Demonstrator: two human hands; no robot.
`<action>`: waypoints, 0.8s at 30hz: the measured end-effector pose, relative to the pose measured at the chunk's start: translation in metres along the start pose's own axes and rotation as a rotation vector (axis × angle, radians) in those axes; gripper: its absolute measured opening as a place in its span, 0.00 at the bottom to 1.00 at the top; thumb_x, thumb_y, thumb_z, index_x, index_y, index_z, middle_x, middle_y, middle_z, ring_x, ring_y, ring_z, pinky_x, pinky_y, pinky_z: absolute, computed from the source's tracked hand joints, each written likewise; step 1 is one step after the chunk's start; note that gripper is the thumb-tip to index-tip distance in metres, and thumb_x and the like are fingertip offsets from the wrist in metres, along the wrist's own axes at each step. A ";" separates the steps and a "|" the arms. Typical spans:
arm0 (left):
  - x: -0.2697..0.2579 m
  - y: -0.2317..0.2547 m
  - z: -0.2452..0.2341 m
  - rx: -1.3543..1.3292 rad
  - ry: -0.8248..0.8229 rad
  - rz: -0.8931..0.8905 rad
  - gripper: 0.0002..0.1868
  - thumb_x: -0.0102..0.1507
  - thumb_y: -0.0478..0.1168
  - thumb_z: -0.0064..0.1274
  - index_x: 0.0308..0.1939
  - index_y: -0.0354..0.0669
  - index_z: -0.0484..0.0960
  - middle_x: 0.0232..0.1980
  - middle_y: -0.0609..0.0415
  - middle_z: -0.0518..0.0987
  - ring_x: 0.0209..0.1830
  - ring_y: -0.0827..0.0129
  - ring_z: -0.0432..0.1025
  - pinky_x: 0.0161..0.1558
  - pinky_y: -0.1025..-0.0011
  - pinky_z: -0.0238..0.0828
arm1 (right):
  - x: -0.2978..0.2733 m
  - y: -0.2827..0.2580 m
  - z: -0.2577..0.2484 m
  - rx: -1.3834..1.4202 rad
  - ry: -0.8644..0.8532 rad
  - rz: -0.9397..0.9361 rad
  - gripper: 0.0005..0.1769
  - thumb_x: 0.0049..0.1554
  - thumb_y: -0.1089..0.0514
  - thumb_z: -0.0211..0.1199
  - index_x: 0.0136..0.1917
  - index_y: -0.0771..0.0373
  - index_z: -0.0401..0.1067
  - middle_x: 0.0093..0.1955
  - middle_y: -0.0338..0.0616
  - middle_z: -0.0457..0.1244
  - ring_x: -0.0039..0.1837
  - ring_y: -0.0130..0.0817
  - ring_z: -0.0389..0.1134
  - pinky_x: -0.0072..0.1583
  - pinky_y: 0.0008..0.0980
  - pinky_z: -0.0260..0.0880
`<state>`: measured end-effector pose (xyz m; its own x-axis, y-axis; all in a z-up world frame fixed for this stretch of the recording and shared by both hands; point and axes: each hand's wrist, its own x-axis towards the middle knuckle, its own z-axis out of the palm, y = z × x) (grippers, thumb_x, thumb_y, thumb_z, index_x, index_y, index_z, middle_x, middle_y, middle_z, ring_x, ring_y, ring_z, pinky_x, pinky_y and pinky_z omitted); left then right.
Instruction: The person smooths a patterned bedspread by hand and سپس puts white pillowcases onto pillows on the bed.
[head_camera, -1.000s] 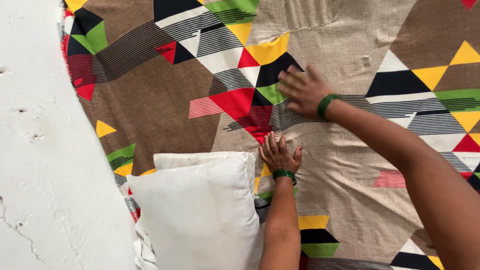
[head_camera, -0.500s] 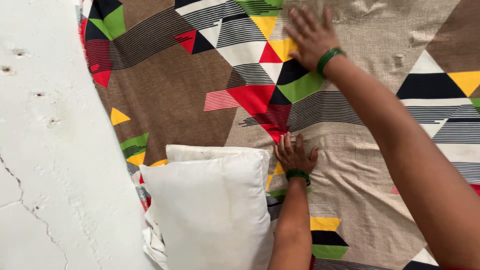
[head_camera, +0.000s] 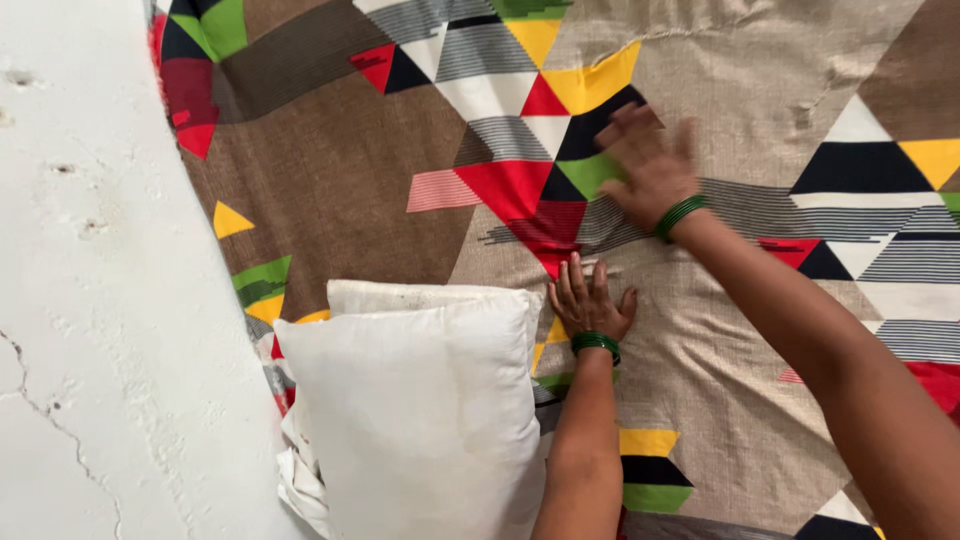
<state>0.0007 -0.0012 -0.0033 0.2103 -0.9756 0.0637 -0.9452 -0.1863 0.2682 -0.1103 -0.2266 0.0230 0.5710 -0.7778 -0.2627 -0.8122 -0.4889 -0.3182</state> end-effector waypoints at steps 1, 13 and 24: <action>-0.002 -0.001 0.000 -0.006 0.014 0.009 0.36 0.63 0.65 0.51 0.71 0.57 0.65 0.80 0.46 0.58 0.80 0.49 0.53 0.77 0.40 0.42 | -0.004 0.007 0.004 0.178 0.131 0.212 0.46 0.62 0.24 0.34 0.85 0.45 0.42 0.91 0.36 0.27 0.89 0.44 0.22 0.79 0.70 0.17; -0.002 0.002 0.001 -0.046 0.044 -0.012 0.37 0.62 0.65 0.54 0.70 0.57 0.65 0.81 0.47 0.58 0.81 0.49 0.53 0.78 0.38 0.42 | -0.004 -0.008 -0.005 0.153 0.178 0.237 0.45 0.63 0.27 0.40 0.86 0.48 0.46 0.91 0.41 0.29 0.90 0.44 0.24 0.81 0.69 0.17; -0.006 0.002 0.004 -0.081 0.030 -0.034 0.43 0.59 0.65 0.54 0.74 0.56 0.62 0.83 0.48 0.54 0.84 0.50 0.49 0.80 0.34 0.37 | -0.027 -0.009 0.023 0.156 0.171 0.127 0.40 0.65 0.27 0.36 0.85 0.39 0.45 0.90 0.42 0.31 0.89 0.48 0.25 0.80 0.70 0.17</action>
<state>-0.0032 0.0040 -0.0070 0.2502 -0.9648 0.0815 -0.9143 -0.2077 0.3478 -0.1163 -0.1921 0.0123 0.4263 -0.8910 -0.1559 -0.8405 -0.3265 -0.4324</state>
